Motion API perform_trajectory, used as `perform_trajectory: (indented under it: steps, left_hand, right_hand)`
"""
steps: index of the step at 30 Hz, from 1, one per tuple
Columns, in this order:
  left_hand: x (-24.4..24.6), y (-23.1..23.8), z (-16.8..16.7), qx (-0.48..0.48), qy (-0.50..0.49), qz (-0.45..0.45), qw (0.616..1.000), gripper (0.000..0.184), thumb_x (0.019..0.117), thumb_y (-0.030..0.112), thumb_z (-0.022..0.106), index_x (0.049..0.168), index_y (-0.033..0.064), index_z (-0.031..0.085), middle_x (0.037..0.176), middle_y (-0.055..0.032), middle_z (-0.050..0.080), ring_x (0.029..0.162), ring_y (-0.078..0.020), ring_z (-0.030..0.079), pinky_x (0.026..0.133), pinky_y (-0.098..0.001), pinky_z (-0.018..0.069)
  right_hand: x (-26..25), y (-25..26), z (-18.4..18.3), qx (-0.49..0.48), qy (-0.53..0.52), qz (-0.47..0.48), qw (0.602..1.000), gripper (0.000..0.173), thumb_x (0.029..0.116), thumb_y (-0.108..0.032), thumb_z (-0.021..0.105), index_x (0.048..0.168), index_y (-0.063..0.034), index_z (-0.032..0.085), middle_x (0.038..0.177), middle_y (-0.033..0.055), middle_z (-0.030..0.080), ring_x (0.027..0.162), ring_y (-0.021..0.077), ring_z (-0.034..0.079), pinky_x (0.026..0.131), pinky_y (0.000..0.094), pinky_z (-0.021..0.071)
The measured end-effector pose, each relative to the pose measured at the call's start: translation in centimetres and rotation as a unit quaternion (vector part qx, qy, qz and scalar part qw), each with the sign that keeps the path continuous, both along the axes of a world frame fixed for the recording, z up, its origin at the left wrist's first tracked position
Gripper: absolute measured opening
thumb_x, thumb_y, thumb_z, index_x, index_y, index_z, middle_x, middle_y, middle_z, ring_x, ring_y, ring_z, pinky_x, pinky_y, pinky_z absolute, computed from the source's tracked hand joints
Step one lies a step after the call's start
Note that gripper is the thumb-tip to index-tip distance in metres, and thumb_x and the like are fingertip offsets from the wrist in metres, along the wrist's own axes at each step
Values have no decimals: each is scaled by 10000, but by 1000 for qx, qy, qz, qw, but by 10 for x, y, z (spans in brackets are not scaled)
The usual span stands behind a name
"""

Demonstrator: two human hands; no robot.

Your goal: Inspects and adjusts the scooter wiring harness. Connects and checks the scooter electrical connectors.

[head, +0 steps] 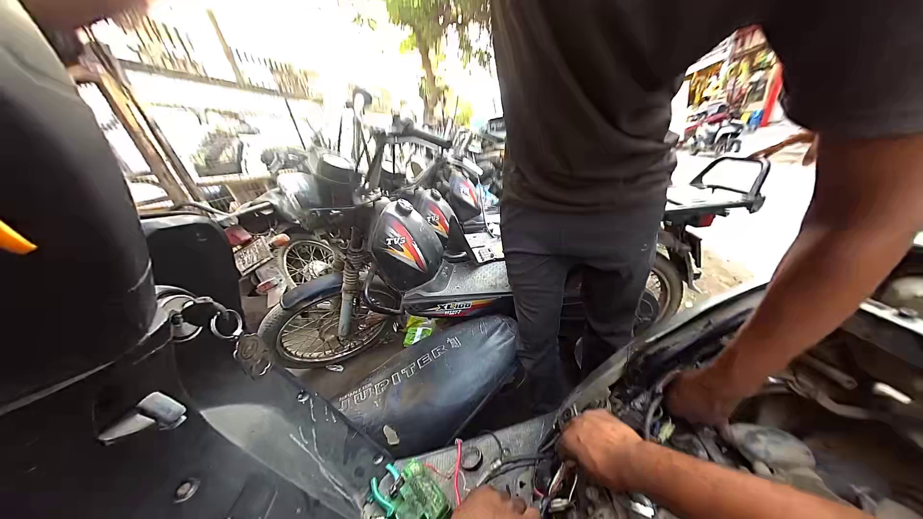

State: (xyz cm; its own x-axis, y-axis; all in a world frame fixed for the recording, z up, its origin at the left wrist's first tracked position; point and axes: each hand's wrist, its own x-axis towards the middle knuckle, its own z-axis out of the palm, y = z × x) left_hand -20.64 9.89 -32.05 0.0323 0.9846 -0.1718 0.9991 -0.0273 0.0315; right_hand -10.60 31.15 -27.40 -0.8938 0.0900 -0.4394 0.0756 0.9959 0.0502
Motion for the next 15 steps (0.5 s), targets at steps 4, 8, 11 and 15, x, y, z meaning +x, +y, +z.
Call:
perform_trajectory:
  steps: [4, 8, 11, 15]
  left_hand:
    - [-25, 16, -11, 17, -34, 71, 997, 616, 1088, 569, 312, 1143, 101, 709, 1126, -159, 718, 1065, -368, 702, 884, -606, 571]
    - [-30, 30, -6, 104, -152, 194, 964, 461, 1089, 465, 372, 1203, 161, 700, 1152, -62, 693, 1054, -229, 687, 934, -489, 566]
    - [-27, 46, -24, 125, -270, 221, 929, 346, 1029, 460, 560, 1139, 187, 742, 1038, 11, 728, 918, -133, 694, 886, -411, 580]
    - [-19, 63, -29, 75, -309, 274, 908, 343, 934, 489, 723, 1094, 186, 732, 897, 38, 733, 813, -123, 699, 823, -415, 591]
  right_hand:
    - [-7, 10, 9, -18, 24, -6, 1000, 222, 996, -235, 613, 1106, -56, 685, 1091, 217, 698, 1050, 445, 665, 869, 672, 515]
    - [-4, 4, -7, -8, 40, -15, 999, 251, 1030, -324, 576, 1060, -111, 706, 1023, 139, 719, 1001, 368, 692, 821, 615, 543]
    - [-4, -2, -8, 16, 56, -28, 998, 193, 1005, -262, 584, 985, -113, 705, 943, 112, 713, 929, 333, 699, 749, 568, 548]
    - [-2, -4, -9, 29, 67, -29, 997, 183, 989, -261, 585, 980, -117, 698, 916, 92, 700, 899, 305, 695, 714, 533, 543]
